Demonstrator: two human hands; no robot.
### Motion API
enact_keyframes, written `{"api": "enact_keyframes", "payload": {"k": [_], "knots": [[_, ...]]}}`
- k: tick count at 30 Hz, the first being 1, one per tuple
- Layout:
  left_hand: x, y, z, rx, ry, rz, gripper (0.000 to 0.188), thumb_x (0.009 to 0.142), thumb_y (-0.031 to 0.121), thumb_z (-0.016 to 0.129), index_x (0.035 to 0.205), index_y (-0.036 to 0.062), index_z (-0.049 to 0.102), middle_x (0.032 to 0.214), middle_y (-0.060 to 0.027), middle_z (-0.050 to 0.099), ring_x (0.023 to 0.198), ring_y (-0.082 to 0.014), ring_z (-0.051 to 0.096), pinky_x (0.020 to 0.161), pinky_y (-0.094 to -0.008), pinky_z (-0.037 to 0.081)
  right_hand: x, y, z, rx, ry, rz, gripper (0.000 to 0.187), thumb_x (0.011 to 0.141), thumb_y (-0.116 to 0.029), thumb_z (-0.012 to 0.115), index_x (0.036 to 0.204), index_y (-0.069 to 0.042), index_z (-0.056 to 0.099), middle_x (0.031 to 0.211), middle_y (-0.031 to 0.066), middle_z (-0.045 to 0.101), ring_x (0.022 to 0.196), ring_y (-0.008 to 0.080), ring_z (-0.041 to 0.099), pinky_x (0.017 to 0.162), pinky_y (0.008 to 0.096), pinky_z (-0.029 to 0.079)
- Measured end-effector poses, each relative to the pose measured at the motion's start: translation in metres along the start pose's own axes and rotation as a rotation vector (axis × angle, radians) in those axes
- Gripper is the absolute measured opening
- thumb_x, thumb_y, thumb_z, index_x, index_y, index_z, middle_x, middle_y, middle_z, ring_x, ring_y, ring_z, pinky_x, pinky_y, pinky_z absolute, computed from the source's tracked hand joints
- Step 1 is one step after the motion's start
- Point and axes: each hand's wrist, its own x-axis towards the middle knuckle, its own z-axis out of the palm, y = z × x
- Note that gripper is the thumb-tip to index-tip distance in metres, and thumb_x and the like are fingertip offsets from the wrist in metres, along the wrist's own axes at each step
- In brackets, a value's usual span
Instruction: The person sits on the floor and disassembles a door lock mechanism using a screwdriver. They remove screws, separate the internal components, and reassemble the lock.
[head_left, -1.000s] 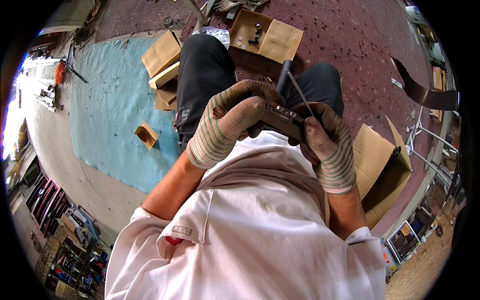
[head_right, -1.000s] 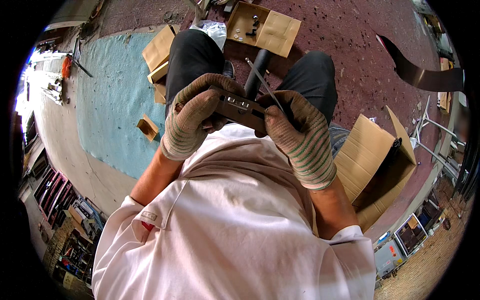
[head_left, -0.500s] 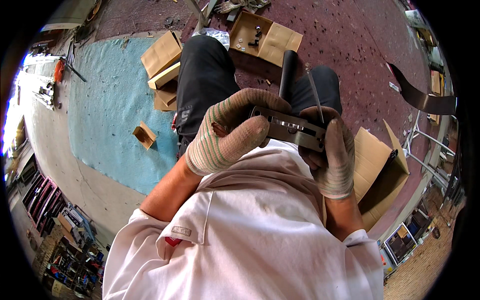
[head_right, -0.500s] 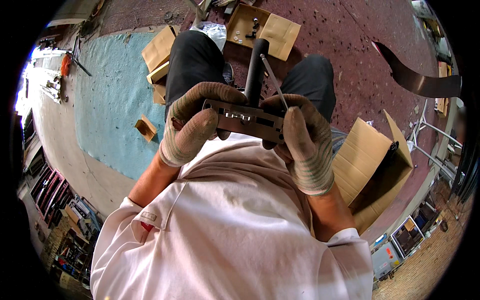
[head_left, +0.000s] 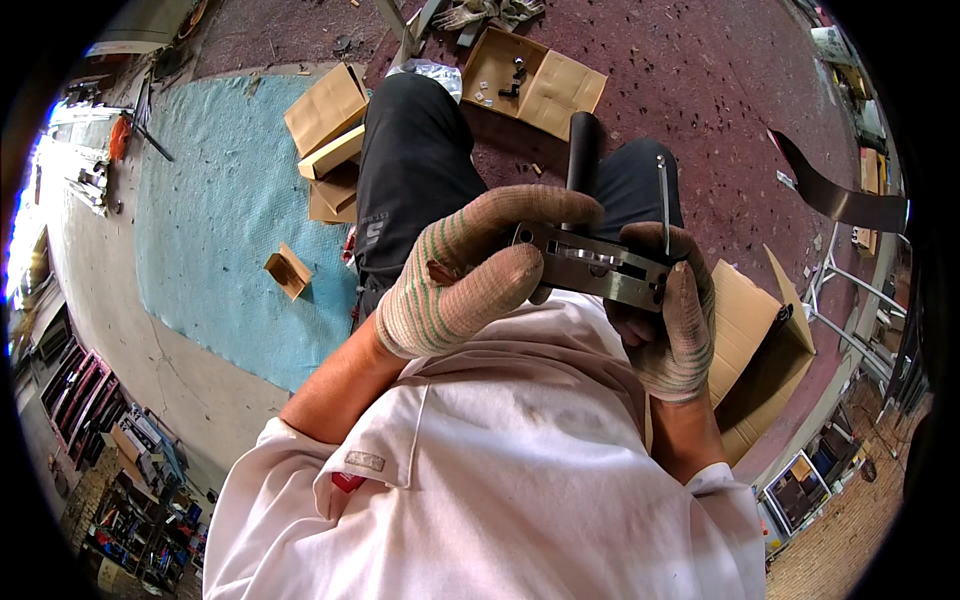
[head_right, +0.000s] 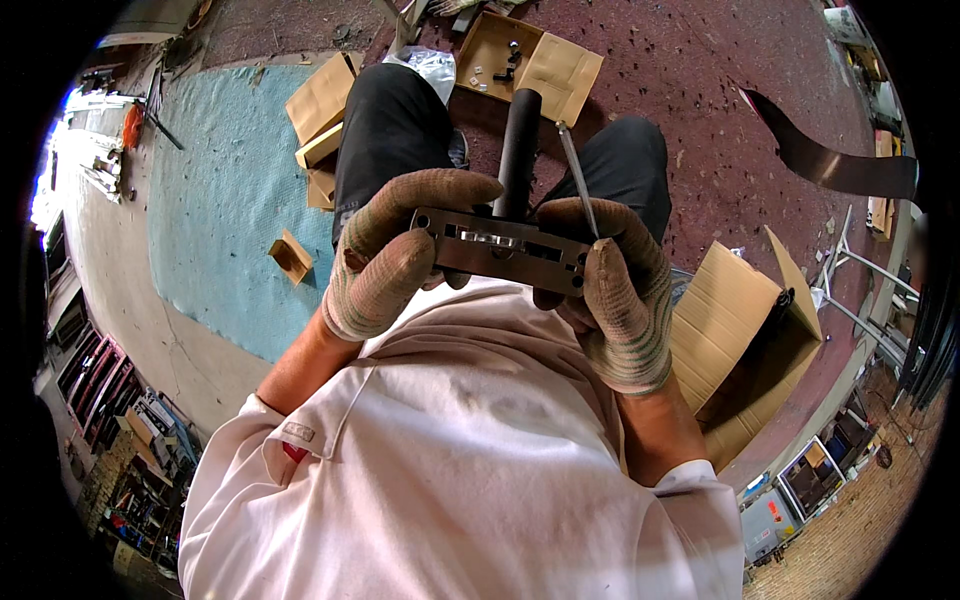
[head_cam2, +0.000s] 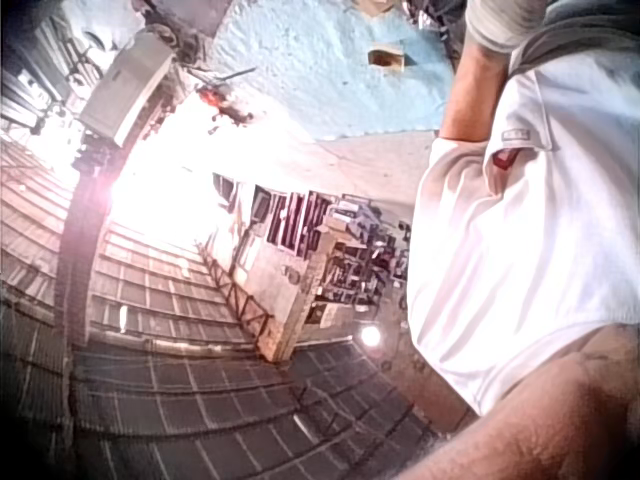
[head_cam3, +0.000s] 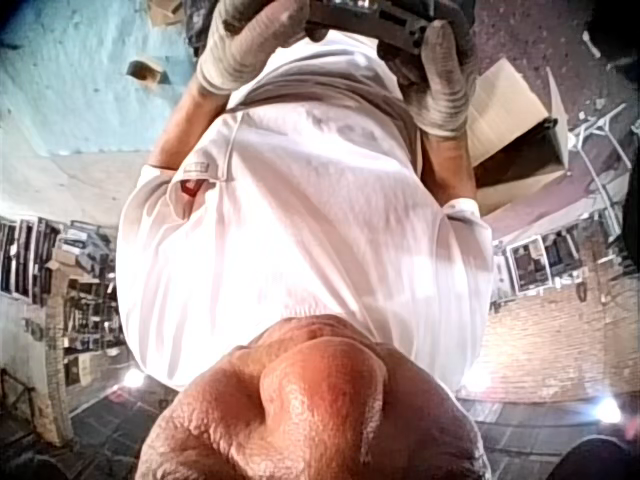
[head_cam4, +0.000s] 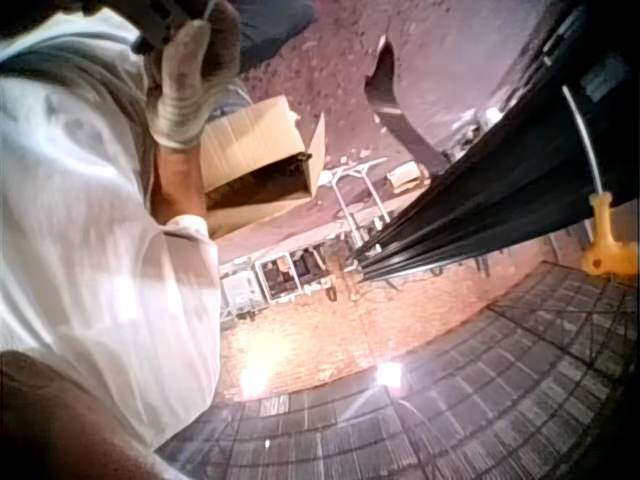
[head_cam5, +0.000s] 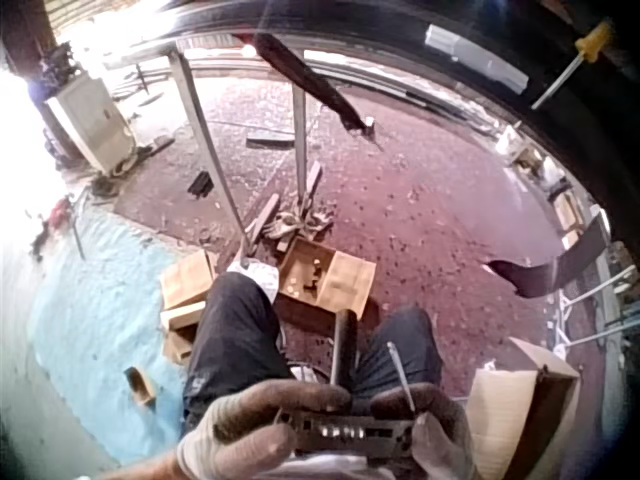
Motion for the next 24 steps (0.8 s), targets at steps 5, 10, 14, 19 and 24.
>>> {"api": "enact_keyframes", "payload": {"k": [5,10,14,19,24], "knots": [[-0.003,0.001,0.006,-0.049,0.034,-0.013,0.062,0.093,0.042,0.063,0.129,-0.0058,0.049,0.102,-0.0119,0.07,0.077,-0.0086,0.064,0.063,-0.0197,0.049,0.0,-0.002,0.001,-0.014,0.004,0.001,0.042,0.096,-0.038,0.06,0.116,-0.001,0.06,0.087,0.0093,0.066,0.059,0.005,0.056,0.046,0.0135,0.033],[-0.007,0.007,-0.003,-0.192,-0.05,-0.157,0.066,0.085,0.037,0.075,0.135,0.0004,0.051,0.118,-0.0082,0.064,0.105,-0.0129,0.059,0.09,-0.0285,0.049,0.0,-0.002,0.007,-0.075,0.08,-0.017,0.045,0.096,-0.042,0.058,0.114,-0.001,0.06,0.084,0.0083,0.065,0.058,0.0046,0.055,0.045,0.0135,0.033],[-0.006,-0.001,0.0,-0.106,-0.016,-0.081,0.078,0.079,0.045,0.078,0.131,-0.0055,0.049,0.11,-0.012,0.067,0.092,-0.0138,0.064,0.079,-0.027,0.053,-0.002,-0.002,0.0,-0.084,0.049,0.005,0.047,0.097,-0.044,0.055,0.115,-0.001,0.059,0.083,0.0078,0.065,0.057,0.005,0.055,0.044,0.0137,0.032],[-0.006,-0.001,0.001,-0.102,0.014,-0.102,0.084,0.074,0.044,0.081,0.13,-0.008,0.049,0.109,-0.0141,0.067,0.089,-0.0148,0.066,0.076,-0.027,0.056,-0.003,-0.001,0.002,-0.098,0.1,0.007,0.049,0.098,-0.046,0.054,0.116,-0.001,0.058,0.08,0.0068,0.065,0.054,0.0037,0.054,0.042,0.0138,0.029],[-0.006,0.001,0.004,-0.115,0.024,-0.115,0.081,0.074,0.042,0.082,0.129,-0.0077,0.049,0.113,-0.0146,0.066,0.091,-0.0161,0.066,0.078,-0.0288,0.056,-0.003,0.001,-0.002,-0.082,0.094,-0.006,0.051,0.097,-0.048,0.054,0.116,-0.001,0.058,0.08,0.0072,0.066,0.054,0.0039,0.055,0.042,0.014,0.029]]}}
